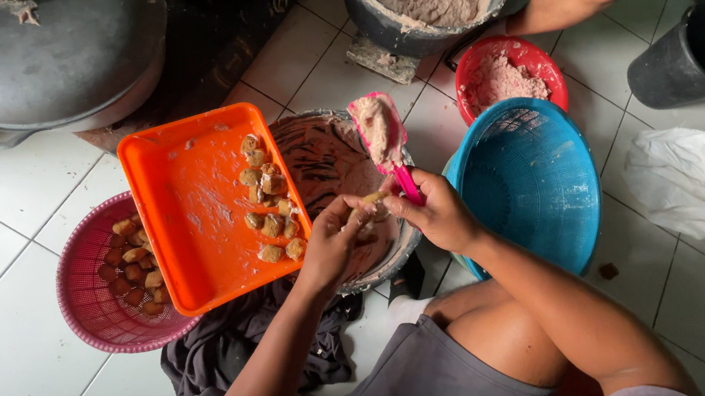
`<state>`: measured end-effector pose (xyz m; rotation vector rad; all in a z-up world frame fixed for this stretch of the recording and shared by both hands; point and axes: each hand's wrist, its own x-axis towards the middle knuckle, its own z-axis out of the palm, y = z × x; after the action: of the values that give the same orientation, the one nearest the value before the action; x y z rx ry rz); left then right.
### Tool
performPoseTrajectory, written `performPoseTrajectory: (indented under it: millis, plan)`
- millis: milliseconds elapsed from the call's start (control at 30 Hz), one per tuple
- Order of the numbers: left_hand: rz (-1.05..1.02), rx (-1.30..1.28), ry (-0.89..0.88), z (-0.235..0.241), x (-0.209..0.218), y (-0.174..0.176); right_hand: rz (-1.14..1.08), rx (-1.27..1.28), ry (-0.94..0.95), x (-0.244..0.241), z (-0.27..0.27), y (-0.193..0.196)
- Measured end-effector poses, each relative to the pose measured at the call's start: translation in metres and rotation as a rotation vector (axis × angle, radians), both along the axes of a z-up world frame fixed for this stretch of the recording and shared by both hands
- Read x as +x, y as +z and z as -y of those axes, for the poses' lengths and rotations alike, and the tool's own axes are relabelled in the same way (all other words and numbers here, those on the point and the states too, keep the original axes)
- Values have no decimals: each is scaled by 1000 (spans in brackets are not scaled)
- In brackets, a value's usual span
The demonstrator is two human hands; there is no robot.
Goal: The person scoops a thick paste from a bowl using a pink spatula and spreads it onto small fried pieces held in the left hand. Each coated piece is placed onto an orange tray. The process repeats continuously with multiple pieces.
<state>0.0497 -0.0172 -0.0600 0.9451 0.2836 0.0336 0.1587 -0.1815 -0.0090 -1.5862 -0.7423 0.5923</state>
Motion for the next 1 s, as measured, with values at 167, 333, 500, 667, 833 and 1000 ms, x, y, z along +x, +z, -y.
performPoseTrajectory:
  millis: [167,333,500,667,833,1000]
  plan:
    - [85,-24,411,-7,17,4,-139,-59,-21,-14,1,6]
    - [263,53,427,7,13,19,-97,-48,11,-21,4,-3]
    - [407,-252,295,12,-6,49,131,-67,36,-9,4,-6]
    - [388,-170,307,-10,-14,69,468,-180,-5,3,7,17]
    - [375,142,400,-16,-13,64,608,-230,-156,-12,3,36]
    - [341,164,339,-9,-18,57,690,-181,-129,-28,-4,42]
